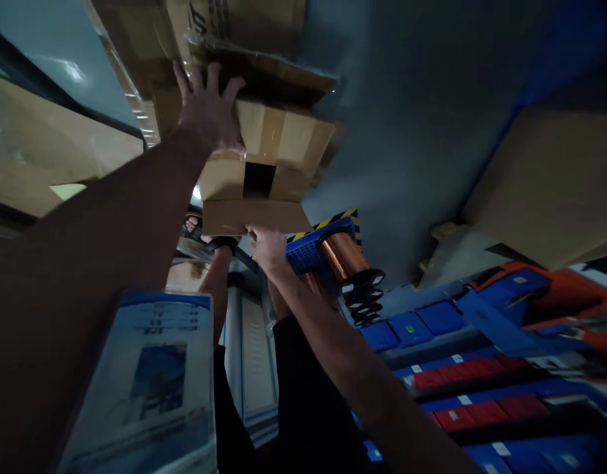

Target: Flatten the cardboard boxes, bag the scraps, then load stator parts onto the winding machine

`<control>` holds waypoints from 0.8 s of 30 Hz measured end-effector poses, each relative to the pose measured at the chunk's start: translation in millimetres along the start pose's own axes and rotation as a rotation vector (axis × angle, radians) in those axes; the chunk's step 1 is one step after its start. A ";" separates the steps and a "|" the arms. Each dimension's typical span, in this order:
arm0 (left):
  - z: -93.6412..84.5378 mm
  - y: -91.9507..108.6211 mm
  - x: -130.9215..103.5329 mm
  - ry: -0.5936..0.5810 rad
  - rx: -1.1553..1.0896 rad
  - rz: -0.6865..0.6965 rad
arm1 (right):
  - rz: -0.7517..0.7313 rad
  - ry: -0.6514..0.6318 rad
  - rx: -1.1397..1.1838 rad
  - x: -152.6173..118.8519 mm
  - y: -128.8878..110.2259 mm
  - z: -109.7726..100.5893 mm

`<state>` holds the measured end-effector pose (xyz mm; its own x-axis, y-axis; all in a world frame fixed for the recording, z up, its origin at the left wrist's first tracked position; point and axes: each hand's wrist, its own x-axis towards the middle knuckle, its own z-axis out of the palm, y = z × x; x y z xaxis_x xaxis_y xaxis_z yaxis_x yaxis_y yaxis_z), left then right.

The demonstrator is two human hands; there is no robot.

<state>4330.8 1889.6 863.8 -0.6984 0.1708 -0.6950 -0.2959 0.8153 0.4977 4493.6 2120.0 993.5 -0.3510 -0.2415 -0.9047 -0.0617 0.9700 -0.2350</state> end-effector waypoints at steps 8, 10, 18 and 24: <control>44.1 9.2 -41.9 -0.061 -0.032 0.458 | -0.162 0.064 0.208 -15.8 -15.9 36.3; 48.6 16.1 -42.3 -0.040 -0.064 0.361 | -0.187 0.109 0.279 -16.4 -19.4 40.7; 5.9 81.4 -30.0 -0.177 0.171 0.259 | -0.129 0.195 0.425 -5.3 11.1 44.2; -37.3 94.2 18.1 -0.326 0.501 0.374 | -0.038 0.203 0.460 1.1 37.0 43.0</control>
<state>4266.0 1948.9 917.5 -0.4405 0.5828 -0.6829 0.3162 0.8126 0.4895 4531.1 2154.5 968.6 -0.5343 -0.2215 -0.8157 0.3245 0.8374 -0.4399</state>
